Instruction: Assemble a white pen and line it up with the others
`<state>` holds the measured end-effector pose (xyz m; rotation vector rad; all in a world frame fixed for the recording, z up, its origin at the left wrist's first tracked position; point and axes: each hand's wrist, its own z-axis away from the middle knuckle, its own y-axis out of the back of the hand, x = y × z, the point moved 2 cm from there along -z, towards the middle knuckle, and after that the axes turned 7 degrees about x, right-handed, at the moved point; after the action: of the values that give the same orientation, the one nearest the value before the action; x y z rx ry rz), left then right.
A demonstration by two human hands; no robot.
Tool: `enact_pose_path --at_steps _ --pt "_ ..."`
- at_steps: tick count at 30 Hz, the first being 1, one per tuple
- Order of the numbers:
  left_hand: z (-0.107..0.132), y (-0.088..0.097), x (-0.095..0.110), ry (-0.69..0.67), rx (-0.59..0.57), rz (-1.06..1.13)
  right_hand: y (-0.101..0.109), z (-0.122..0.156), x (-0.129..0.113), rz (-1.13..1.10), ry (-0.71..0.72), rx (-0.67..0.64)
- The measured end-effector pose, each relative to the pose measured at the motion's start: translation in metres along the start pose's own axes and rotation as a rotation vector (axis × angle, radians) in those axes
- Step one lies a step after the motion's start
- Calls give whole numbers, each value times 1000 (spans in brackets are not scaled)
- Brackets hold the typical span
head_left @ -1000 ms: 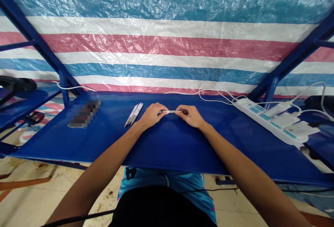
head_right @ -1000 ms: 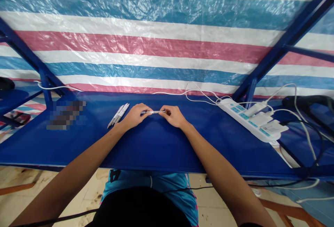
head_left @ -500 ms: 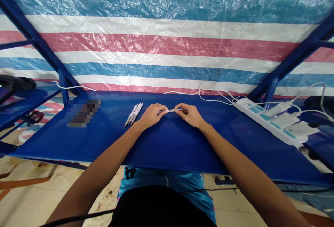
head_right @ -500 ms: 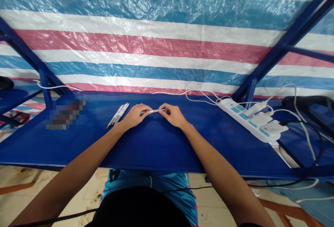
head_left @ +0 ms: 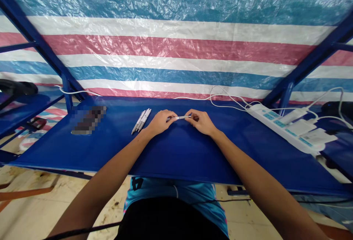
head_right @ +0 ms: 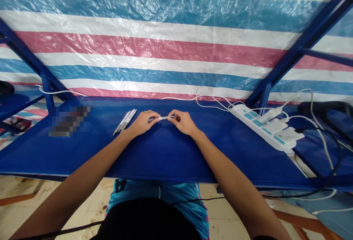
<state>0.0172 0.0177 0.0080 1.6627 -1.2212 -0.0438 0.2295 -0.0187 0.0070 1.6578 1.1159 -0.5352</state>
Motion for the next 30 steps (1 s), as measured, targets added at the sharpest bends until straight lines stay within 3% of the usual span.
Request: enact_pose_path --at_steps 30 --pt "-1 -1 1 -125 8 -82 1 -1 -3 22 8 -59"
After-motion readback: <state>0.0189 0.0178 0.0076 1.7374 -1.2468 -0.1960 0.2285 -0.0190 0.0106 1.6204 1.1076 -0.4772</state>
